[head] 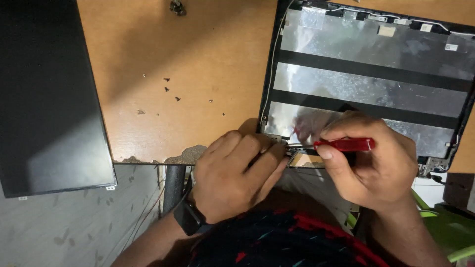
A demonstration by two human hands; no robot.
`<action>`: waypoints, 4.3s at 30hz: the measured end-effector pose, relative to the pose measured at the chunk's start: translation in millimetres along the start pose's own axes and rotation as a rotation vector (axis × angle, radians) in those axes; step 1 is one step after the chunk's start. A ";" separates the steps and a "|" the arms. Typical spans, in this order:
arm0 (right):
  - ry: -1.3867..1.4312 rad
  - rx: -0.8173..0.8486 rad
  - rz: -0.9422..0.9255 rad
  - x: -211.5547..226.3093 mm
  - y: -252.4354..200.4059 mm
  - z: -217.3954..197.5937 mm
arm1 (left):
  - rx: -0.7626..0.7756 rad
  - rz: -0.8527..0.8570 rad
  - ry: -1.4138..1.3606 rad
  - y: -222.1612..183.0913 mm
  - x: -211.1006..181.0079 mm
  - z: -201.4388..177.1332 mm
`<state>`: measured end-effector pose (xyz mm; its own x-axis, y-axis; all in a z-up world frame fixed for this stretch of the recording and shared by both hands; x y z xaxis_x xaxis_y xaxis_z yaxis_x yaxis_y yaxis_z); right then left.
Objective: Disassembling a laptop screen assembly by removing screws with a screwdriver and disconnecting internal ribbon cables.
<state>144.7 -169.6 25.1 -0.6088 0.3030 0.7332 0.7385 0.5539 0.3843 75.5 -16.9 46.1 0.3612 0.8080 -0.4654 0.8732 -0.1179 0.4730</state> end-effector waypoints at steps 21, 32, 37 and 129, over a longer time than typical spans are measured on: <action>-0.015 0.042 -0.102 16.2 11.2 0.6 | -0.021 0.013 -0.043 -1.1 -0.2 -3.3; -0.006 0.088 -0.128 36.7 19.1 2.0 | -0.008 0.014 -0.026 -2.6 0.9 -1.7; -0.005 0.102 -0.109 43.9 20.6 3.3 | -0.015 0.010 -0.024 -1.9 0.5 -3.0; -0.194 -0.072 0.127 -0.5 -11.3 -1.9 | -0.129 0.042 0.106 0.4 0.1 -6.7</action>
<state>137.2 -177.5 21.5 -0.5488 0.5136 0.6596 0.8273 0.4470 0.3402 73.6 -12.9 51.2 0.3541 0.8610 -0.3651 0.8063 -0.0833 0.5856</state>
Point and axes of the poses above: each hand's wrist, its own y-axis towards the middle knuckle, its own z-axis out of the palm, x = y × z, the point moved 9 cm from there along y, towards the middle knuckle, and after that the axes turned 5 degrees about -z, right-handed, at the moved point
